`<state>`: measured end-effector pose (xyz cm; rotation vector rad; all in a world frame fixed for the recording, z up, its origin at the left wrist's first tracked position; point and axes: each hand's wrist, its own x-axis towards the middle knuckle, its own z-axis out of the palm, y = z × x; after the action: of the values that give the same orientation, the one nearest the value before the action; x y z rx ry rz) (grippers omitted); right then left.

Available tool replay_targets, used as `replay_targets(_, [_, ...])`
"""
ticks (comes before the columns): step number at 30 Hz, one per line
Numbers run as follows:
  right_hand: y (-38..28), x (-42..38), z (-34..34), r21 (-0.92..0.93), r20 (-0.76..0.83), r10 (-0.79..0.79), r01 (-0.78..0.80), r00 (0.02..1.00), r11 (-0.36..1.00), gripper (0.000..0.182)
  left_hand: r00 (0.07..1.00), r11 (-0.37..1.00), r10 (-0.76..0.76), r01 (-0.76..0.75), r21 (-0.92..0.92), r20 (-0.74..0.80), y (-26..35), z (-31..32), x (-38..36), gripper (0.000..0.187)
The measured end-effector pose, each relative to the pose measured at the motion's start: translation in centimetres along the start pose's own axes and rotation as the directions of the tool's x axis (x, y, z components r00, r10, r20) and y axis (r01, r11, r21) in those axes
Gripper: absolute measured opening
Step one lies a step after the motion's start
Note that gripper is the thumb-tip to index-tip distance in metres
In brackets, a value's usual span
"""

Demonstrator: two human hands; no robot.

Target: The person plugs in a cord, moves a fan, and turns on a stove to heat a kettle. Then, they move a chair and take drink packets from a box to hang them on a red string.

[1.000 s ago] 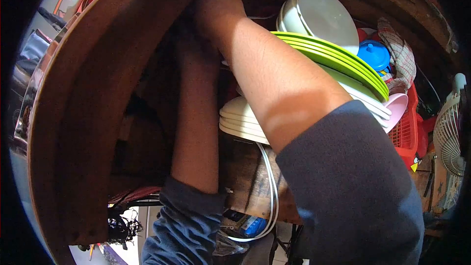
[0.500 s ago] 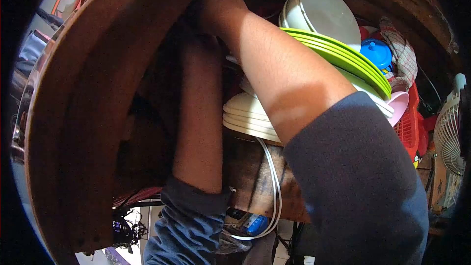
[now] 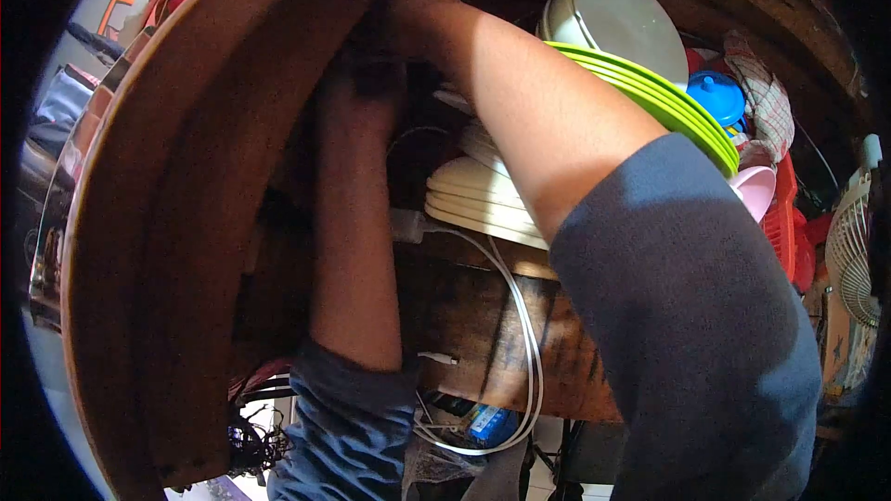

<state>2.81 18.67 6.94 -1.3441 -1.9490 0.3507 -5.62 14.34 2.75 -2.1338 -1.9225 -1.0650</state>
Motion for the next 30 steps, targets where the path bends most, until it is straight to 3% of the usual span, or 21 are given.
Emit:
replay_targets(1, [0.0, 0.0, -0.1, -0.099, 0.012, -0.063, 0.064, 0.998, 0.993, 0.036, 0.977, 0.964, -0.157, 0.119, 0.236, 0.146, 0.5, -0.5, 0.4, 0.041])
replay_targets(5, [0.6, 0.5, 0.3, -0.258, 0.081, -0.065, 0.084, 0.995, 0.963, 0.032, 0.983, 0.960, -0.110, 0.068, 0.272, 0.144, -0.2, 2.7, 1.3, 0.040])
replay_targets(7, [1.6, 1.6, 2.1, -0.137, 0.091, -0.241, 0.252, 0.966, 0.958, 0.030, 0.989, 0.958, -0.075, 0.036, 0.283, 0.128, 0.0, 4.0, 1.7, 0.040])
replay_targets(8, [-0.2, 0.2, 0.8, -0.255, 0.272, -0.149, 0.221, 0.951, 0.941, 0.034, 0.992, 0.958, -0.055, 0.021, 0.286, 0.112, 0.3, 4.5, 2.1, 0.040])
replay_targets(9, [-0.8, -1.8, -1.0, -0.066, 0.284, -0.009, 0.029, 0.959, 0.997, 0.035, 0.994, 0.957, -0.034, 0.003, 0.289, 0.101, 0.6, 5.0, 2.3, 0.039])
replay_targets(12, [-3.2, -5.8, -4.6, -0.515, 0.255, 0.002, 0.134, 0.967, 0.846, 0.035, 0.997, 0.950, 0.039, -0.058, 0.308, 0.070, -1.9, 5.1, 2.2, 0.039])
replay_targets(15, [-2.8, -8.3, -5.6, -0.517, 0.145, 0.034, 0.046, 0.989, 0.855, 0.029, 0.991, 0.937, 0.116, -0.133, 0.323, 0.074, -5.7, 5.2, 3.0, 0.038])
replay_targets(16, [-2.6, -9.5, -6.5, -0.527, 0.218, 0.029, 0.093, 0.976, 0.845, 0.029, 0.987, 0.930, 0.136, -0.157, 0.332, 0.086, -7.7, 4.9, 2.3, 0.038])
replay_targets(18, [-2.0, -12.5, -7.3, -0.494, 0.114, -0.115, 0.157, 0.987, 0.855, 0.029, 0.981, 0.928, 0.161, -0.187, 0.324, 0.104, -5.3, 5.8, 1.6, 0.038])
replay_targets(20, [0.0, -16.1, -7.0, -0.423, -0.265, -0.408, 0.275, 0.873, 0.863, 0.032, 0.999, 0.993, -0.021, 0.017, -0.118, -0.034, -5.9, 4.2, 1.1, 0.039])
replay_targets(22, [0.6, -20.2, -9.2, -0.337, -0.219, -0.421, 0.337, 0.880, 0.879, 0.036, 0.966, 0.811, -0.255, 0.187, -0.555, -0.048, -7.3, 2.7, 0.8, 0.039])
replay_targets(24, [1.8, -23.9, -11.0, -0.294, -0.141, -0.400, 0.347, 0.906, 0.890, 0.037, 0.882, 0.424, -0.468, 0.275, -0.863, 0.051, -7.0, 1.5, -0.5, 0.040])
replay_targets(27, [4.4, -29.2, -14.2, -0.267, -0.127, -0.266, 0.226, 0.955, 0.937, 0.042, 0.696, -0.258, -0.634, 0.222, -0.940, 0.338, -2.3, 0.3, -2.5, 0.043])
replay_targets(28, [5.4, -31.1, -15.6, -0.263, -0.135, -0.204, 0.164, 0.970, 0.951, 0.042, 0.698, -0.259, -0.627, 0.233, -0.937, 0.346, -1.2, 0.1, -3.3, 0.043])
replay_targets(30, [8.3, -35.1, -18.8, -0.342, -0.221, -0.159, 0.076, 0.962, 0.937, 0.032, 0.715, -0.078, -0.684, 0.128, -0.989, 0.147, 1.5, 0.0, -5.2, 0.043])
